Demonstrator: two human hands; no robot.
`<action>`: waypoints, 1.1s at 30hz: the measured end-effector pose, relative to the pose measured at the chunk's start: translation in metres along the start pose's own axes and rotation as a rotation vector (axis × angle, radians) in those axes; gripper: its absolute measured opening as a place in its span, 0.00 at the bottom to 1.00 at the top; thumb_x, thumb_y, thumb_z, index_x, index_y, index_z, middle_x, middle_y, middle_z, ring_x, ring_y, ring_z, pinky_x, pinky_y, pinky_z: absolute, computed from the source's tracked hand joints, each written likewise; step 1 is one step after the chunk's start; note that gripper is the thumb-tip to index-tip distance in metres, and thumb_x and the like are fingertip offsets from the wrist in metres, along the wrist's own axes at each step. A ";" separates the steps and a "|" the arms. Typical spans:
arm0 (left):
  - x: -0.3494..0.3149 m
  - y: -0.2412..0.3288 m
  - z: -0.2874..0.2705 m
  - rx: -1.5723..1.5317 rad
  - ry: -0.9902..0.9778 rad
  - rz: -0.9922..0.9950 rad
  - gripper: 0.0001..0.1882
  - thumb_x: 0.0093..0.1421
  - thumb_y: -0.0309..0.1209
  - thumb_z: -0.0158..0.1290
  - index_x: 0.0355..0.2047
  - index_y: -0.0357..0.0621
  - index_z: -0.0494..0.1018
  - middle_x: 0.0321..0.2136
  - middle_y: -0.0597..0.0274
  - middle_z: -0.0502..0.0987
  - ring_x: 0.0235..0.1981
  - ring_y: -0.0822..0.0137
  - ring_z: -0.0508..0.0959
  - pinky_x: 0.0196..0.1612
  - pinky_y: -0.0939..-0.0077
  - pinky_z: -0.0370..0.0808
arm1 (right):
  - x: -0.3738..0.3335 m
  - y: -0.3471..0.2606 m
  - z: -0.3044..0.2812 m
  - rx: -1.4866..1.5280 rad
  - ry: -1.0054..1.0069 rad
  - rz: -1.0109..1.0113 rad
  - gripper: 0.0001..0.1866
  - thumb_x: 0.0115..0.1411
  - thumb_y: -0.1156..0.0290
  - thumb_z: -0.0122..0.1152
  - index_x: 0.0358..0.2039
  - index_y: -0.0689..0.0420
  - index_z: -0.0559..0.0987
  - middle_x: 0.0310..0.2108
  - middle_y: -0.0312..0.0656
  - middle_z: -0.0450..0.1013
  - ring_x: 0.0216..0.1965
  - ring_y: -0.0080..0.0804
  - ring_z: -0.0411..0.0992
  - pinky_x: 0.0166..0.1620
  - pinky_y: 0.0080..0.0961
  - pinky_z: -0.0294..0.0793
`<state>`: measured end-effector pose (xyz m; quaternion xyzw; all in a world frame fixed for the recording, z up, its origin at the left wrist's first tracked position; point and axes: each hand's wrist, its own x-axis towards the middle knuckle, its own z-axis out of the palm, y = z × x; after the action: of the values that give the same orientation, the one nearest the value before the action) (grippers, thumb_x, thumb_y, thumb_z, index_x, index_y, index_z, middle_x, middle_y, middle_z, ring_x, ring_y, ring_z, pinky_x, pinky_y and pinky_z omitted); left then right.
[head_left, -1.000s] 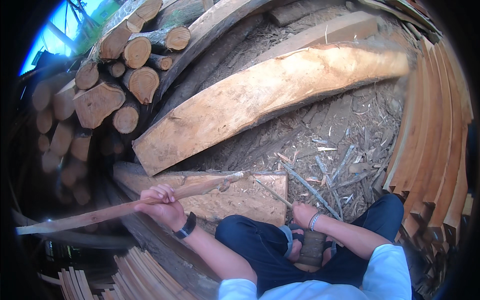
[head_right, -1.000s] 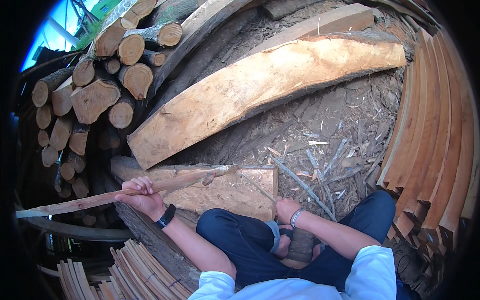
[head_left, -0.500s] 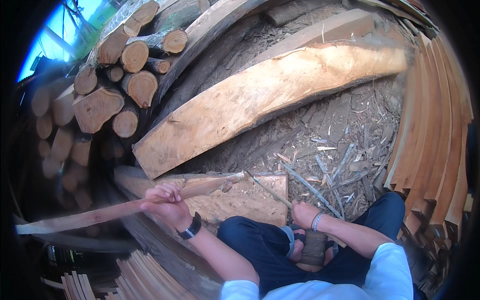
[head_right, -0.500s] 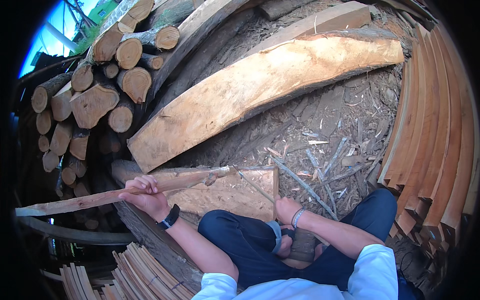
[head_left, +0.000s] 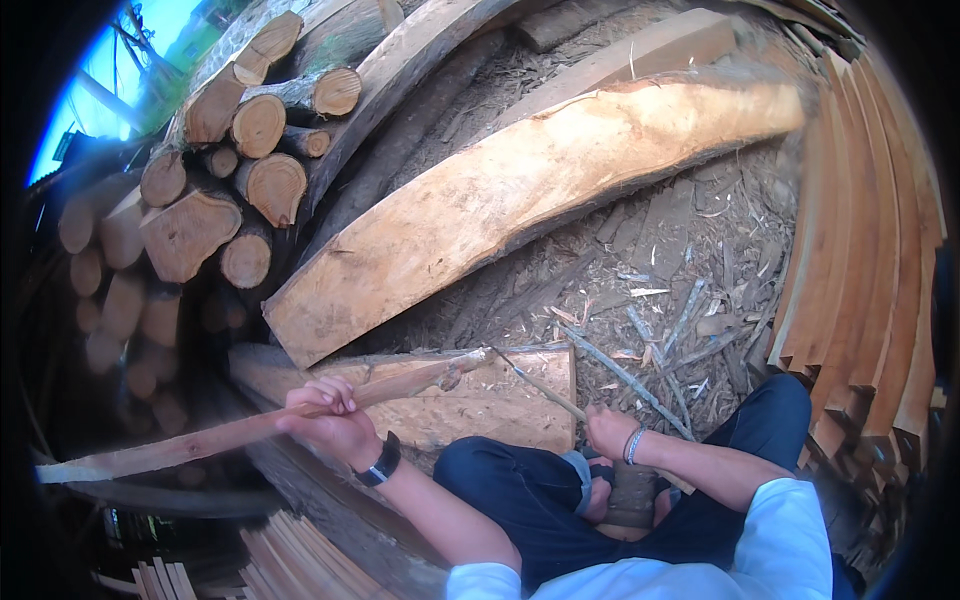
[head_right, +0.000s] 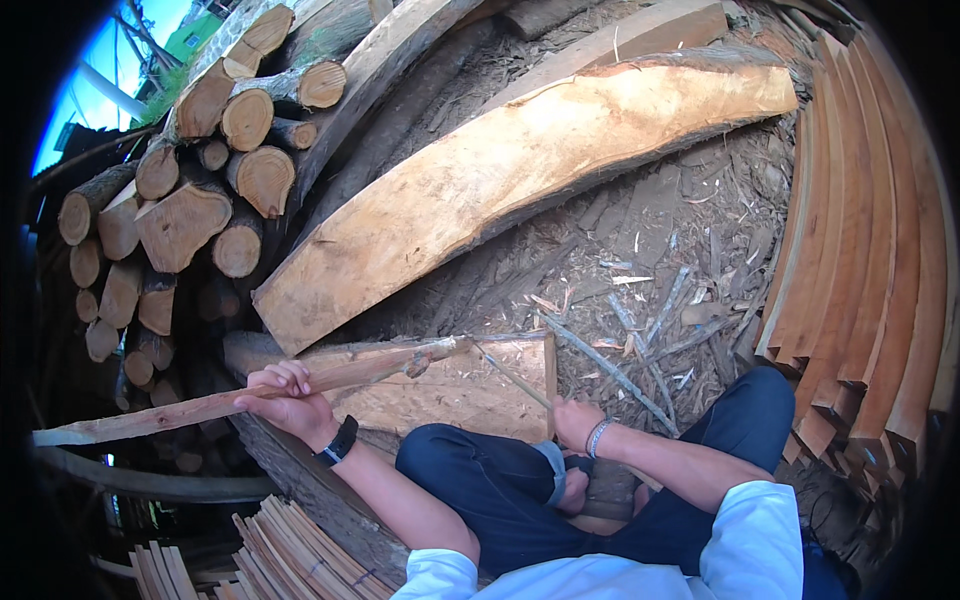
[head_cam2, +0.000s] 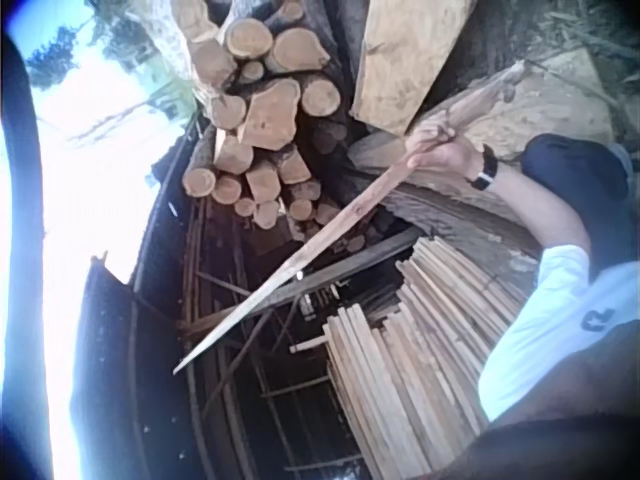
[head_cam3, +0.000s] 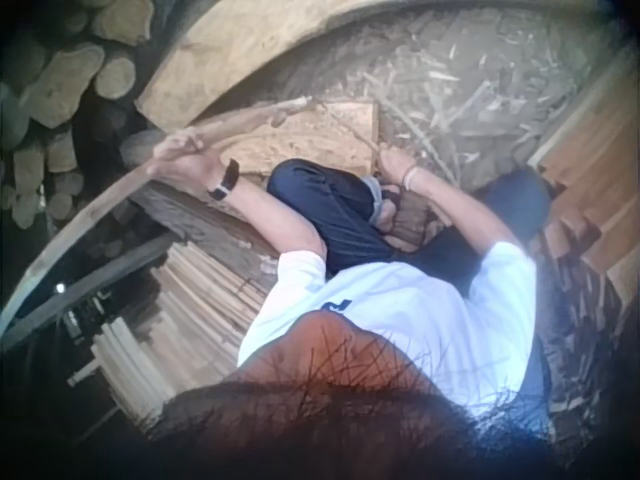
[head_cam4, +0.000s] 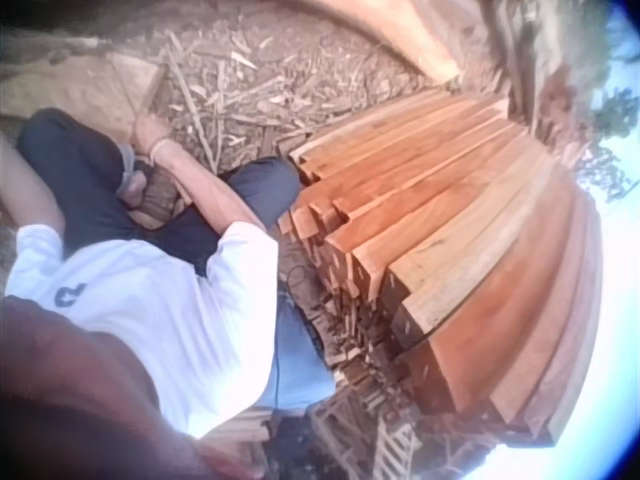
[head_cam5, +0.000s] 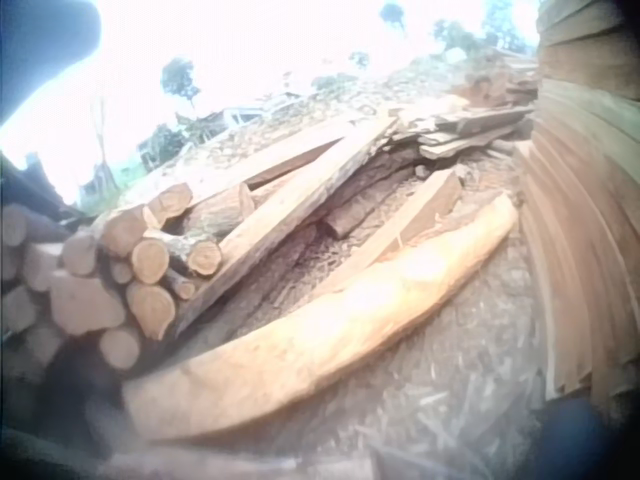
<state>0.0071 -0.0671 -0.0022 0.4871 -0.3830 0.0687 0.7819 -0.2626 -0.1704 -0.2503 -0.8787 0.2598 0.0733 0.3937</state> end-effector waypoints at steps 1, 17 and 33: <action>0.000 0.001 0.001 0.009 0.007 0.001 0.32 0.60 0.65 0.35 0.18 0.48 0.58 0.11 0.68 0.55 0.11 0.74 0.57 0.15 0.83 0.54 | 0.000 0.004 0.006 0.013 0.005 0.030 0.15 0.56 0.69 0.55 0.36 0.69 0.68 0.26 0.61 0.74 0.31 0.56 0.76 0.35 0.43 0.77; -0.001 0.004 0.015 0.062 0.142 0.010 0.31 0.62 0.62 0.35 0.19 0.47 0.61 0.14 0.67 0.58 0.13 0.74 0.59 0.19 0.83 0.57 | 0.006 0.022 0.009 -0.419 0.179 0.090 0.16 0.57 0.67 0.54 0.40 0.64 0.65 0.25 0.51 0.77 0.27 0.44 0.78 0.28 0.36 0.78; 0.003 0.004 -0.010 0.043 0.212 -0.001 0.31 0.62 0.63 0.34 0.18 0.48 0.59 0.13 0.69 0.53 0.13 0.75 0.57 0.18 0.84 0.55 | 0.011 -0.012 -0.023 1.081 -0.357 0.282 0.11 0.65 0.66 0.47 0.40 0.62 0.65 0.15 0.41 0.66 0.12 0.31 0.67 0.14 0.30 0.67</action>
<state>0.0130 -0.0573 0.0005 0.4939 -0.2961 0.1278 0.8075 -0.2492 -0.1847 -0.2310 -0.4843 0.3044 0.1290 0.8101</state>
